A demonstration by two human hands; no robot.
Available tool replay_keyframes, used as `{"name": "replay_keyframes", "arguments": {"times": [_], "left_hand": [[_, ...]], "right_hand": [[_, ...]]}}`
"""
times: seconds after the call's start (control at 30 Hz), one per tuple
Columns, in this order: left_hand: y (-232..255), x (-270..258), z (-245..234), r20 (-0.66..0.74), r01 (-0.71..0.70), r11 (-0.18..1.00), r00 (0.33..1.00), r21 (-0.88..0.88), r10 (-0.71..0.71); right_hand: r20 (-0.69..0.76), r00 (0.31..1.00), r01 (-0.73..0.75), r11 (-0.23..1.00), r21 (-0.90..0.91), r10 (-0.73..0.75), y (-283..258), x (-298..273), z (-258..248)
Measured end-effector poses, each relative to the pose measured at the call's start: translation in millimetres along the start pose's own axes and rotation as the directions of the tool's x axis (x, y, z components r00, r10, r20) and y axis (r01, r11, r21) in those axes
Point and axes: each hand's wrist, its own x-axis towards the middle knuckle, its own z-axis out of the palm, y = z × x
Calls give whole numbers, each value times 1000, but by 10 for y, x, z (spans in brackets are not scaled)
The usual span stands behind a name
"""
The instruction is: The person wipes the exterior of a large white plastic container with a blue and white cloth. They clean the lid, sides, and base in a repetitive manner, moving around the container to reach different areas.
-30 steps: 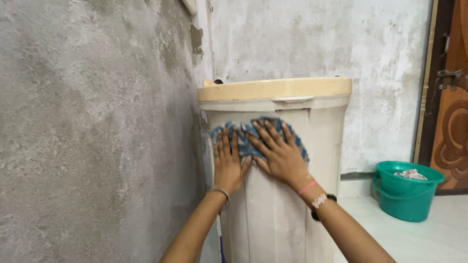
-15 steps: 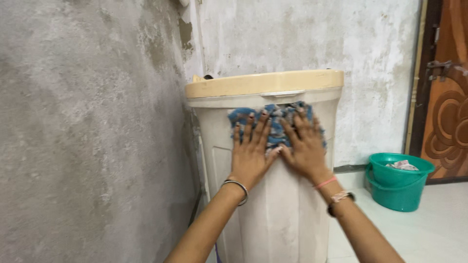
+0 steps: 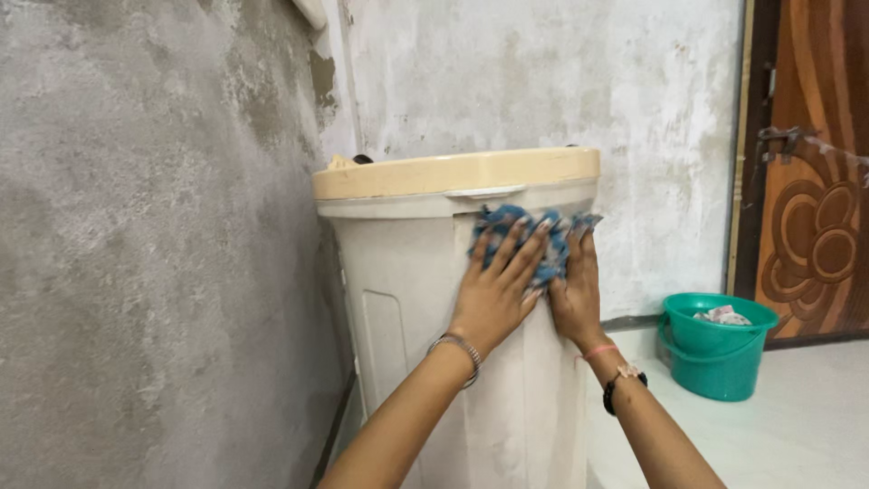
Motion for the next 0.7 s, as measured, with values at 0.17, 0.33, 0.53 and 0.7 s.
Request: {"name": "replay_keyframes", "arguments": {"times": [0.17,0.33,0.53,0.7], "left_hand": [[151,443,-13,-95,64,981,994,181,-47],[190,265,-6,96,-46,998,995,42,42],[73,934,-122,16,59,948,998,313,-68],[-6,975,-276,79,84,941,990,329,-116]], "right_hand": [[14,987,-161,980,115,161,285,196,96],[76,979,-195,974,115,187,262,-88,50],[-9,994,-110,989,102,111,356,755,-7],[-37,996,-82,996,42,83,262,888,-20]]}}
